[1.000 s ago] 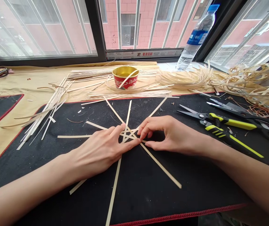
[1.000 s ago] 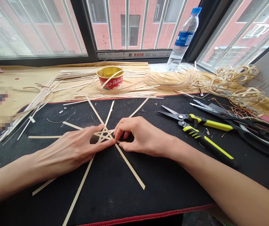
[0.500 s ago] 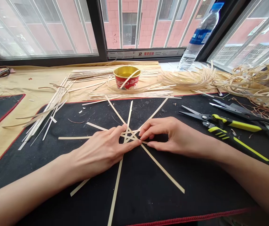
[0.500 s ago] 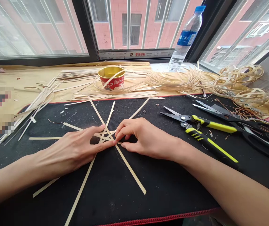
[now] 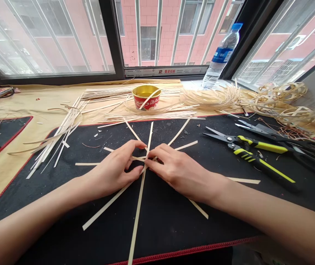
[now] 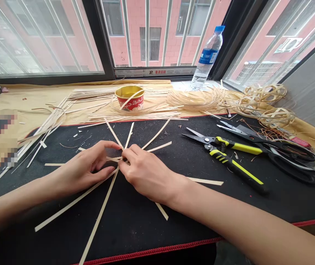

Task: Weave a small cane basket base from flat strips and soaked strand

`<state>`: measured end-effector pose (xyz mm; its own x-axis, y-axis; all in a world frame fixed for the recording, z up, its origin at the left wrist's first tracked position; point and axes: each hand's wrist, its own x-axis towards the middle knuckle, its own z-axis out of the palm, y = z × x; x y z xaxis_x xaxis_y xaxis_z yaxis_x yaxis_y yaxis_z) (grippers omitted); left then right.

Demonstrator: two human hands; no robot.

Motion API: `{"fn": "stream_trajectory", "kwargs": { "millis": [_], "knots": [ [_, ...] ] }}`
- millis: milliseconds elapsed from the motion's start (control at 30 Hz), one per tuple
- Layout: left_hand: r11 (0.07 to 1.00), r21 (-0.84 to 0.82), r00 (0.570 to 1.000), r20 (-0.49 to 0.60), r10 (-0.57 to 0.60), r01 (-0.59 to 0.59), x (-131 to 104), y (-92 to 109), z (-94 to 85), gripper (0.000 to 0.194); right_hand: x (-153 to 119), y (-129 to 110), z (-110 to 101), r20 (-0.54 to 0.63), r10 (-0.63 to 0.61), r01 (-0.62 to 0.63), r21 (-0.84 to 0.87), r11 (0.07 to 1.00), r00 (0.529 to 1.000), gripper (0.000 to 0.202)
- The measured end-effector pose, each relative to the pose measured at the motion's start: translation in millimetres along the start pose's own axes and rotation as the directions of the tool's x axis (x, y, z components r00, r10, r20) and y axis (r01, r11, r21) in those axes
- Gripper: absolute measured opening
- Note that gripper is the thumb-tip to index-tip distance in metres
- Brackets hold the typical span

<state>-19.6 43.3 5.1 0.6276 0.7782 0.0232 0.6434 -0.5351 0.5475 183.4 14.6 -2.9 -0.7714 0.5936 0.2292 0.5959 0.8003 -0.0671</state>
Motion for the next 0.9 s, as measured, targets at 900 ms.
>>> {"fn": "stream_trajectory", "kwargs": {
  "millis": [900],
  "knots": [
    [0.836,-0.514,0.908,-0.229,-0.350,0.192,85,31,-6.7,0.021,0,-9,4,0.023,0.011,-0.007,-0.157,0.988,1.000,0.028]
  ]
}}
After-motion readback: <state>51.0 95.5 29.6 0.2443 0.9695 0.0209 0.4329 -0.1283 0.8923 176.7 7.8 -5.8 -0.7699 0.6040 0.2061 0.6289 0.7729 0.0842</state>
